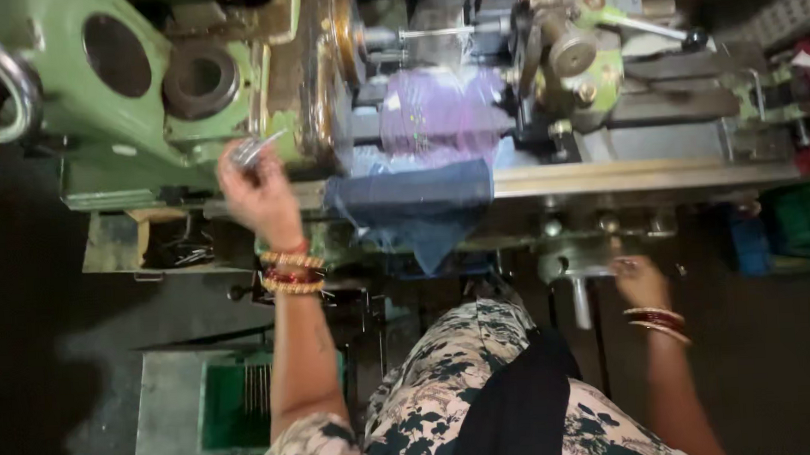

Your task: The person operates a metal turning machine, repeatedly inserting small metal rods into the chuck, activating the cutting tool, and then removing the finished rods to place them into a green bin. The process is repeated continuously throughout the clip.

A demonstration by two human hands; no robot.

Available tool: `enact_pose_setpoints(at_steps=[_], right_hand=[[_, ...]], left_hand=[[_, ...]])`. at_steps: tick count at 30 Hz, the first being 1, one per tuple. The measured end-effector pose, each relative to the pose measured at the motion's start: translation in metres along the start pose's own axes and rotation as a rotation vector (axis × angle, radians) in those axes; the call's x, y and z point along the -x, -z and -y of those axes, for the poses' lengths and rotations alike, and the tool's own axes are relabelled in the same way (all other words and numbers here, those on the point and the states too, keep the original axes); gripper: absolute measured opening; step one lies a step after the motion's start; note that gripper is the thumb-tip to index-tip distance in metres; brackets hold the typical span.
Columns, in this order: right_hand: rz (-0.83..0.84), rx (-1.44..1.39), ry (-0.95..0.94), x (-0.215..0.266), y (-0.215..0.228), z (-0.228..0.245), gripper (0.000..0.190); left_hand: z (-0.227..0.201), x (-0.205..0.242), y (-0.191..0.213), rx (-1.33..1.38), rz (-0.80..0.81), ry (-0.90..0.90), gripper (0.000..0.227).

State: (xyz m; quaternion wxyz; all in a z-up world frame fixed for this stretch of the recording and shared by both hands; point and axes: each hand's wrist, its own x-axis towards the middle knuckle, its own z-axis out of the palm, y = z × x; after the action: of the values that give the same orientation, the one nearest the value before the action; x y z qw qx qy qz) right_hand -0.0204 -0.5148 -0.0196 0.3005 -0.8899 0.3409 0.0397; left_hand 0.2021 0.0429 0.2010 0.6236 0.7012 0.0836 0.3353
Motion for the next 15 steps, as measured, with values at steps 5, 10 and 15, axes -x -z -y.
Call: enact_pose_setpoints(at_steps=[5,10,15], right_hand=[[0.408,-0.343,0.403,0.086,-0.126,0.08,0.031],[0.974,-0.766,-0.054,0.133,-0.196,0.2,0.017],[1.109,-0.87,-0.032,0.151,-0.199,0.255,0.02]], left_hand=[[0.077,0.101,0.104,-0.09,-0.197,-0.024,0.022],[0.111,0.23,0.085,-0.454,0.272,0.065,0.032],[0.099,0.255,0.069,-0.546,0.315,-0.123,0.031]])
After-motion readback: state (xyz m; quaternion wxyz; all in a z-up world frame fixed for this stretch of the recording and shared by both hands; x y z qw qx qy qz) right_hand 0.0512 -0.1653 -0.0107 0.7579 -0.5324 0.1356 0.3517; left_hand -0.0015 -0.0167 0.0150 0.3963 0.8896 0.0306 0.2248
